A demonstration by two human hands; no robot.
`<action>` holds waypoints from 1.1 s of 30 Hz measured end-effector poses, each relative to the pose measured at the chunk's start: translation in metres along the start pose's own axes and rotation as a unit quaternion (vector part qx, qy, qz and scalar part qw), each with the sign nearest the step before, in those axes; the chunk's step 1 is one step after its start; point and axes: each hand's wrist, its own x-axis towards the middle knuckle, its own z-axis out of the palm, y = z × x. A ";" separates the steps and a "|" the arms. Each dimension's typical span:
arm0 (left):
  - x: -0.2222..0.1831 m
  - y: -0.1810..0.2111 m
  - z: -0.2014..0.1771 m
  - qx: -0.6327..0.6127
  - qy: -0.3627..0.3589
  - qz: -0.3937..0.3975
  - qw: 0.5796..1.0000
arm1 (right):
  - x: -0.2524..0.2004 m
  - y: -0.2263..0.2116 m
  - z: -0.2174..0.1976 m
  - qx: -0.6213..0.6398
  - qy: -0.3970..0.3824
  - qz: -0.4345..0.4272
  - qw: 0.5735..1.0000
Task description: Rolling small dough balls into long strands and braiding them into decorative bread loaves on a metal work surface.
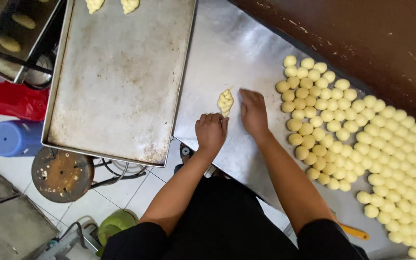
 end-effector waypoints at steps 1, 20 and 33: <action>0.000 0.003 0.003 0.005 0.001 -0.012 1.000 | 0.012 0.017 0.014 0.020 0.006 -0.029 0.999; 0.059 -0.014 -0.034 -0.108 0.086 -0.017 0.990 | 0.068 -0.084 -0.003 0.190 -0.027 0.302 0.934; 0.273 -0.187 -0.055 -0.159 0.025 -0.021 0.987 | 0.287 -0.122 0.149 0.284 0.186 0.204 0.918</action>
